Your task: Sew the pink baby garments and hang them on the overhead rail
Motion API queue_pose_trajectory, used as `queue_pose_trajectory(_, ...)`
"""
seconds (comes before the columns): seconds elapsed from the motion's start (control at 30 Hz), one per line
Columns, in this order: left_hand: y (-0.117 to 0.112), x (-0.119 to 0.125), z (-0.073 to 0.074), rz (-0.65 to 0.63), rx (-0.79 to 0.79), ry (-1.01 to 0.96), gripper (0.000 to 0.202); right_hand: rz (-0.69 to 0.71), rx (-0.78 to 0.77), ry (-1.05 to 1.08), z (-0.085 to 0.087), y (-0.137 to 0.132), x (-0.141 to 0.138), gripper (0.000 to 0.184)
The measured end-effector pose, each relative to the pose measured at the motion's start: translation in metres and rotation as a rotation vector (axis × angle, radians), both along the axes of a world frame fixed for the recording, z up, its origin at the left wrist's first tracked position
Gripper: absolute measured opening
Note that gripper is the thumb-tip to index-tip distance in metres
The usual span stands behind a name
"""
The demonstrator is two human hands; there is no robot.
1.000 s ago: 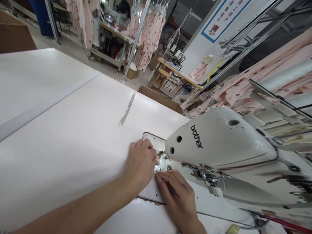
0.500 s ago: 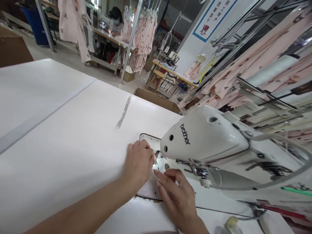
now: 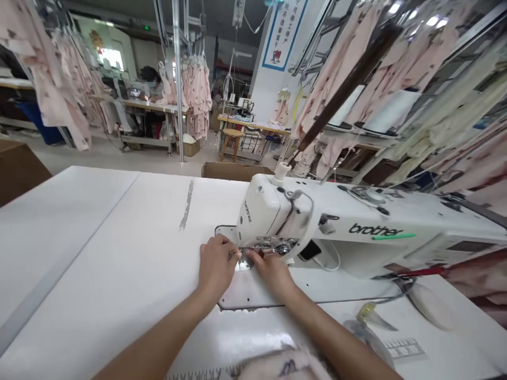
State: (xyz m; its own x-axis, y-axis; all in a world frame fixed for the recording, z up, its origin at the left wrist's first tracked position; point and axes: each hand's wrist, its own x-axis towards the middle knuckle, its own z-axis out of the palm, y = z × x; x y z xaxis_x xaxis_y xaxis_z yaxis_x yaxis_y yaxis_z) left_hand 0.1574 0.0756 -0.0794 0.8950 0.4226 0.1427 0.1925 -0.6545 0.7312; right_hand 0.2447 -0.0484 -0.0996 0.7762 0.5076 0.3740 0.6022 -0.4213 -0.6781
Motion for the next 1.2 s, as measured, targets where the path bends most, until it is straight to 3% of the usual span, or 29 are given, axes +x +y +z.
queue_pose_trajectory(0.43, -0.001, 0.002, 0.000, 0.013, 0.018, 0.029, 0.017, 0.071, -0.165, 0.080, 0.003, -0.005, -0.004, 0.020)
queue_pose_trajectory(0.73, 0.000, 0.003, 0.000, 0.024, 0.005, 0.027, 0.017, 0.030, -0.204, 0.078, -0.001, -0.003, -0.006, 0.020)
queue_pose_trajectory(0.87, 0.000, 0.003, 0.002, 0.022, -0.018, 0.049, 0.016, -0.012, -0.116, 0.093, 0.002, -0.003, -0.005, 0.016)
queue_pose_trajectory(1.2, 0.003, 0.001, 0.007, -0.040, -0.012, 0.119, 0.017, -0.087, 0.289, 0.304, 0.003, -0.013, 0.021, 0.007)
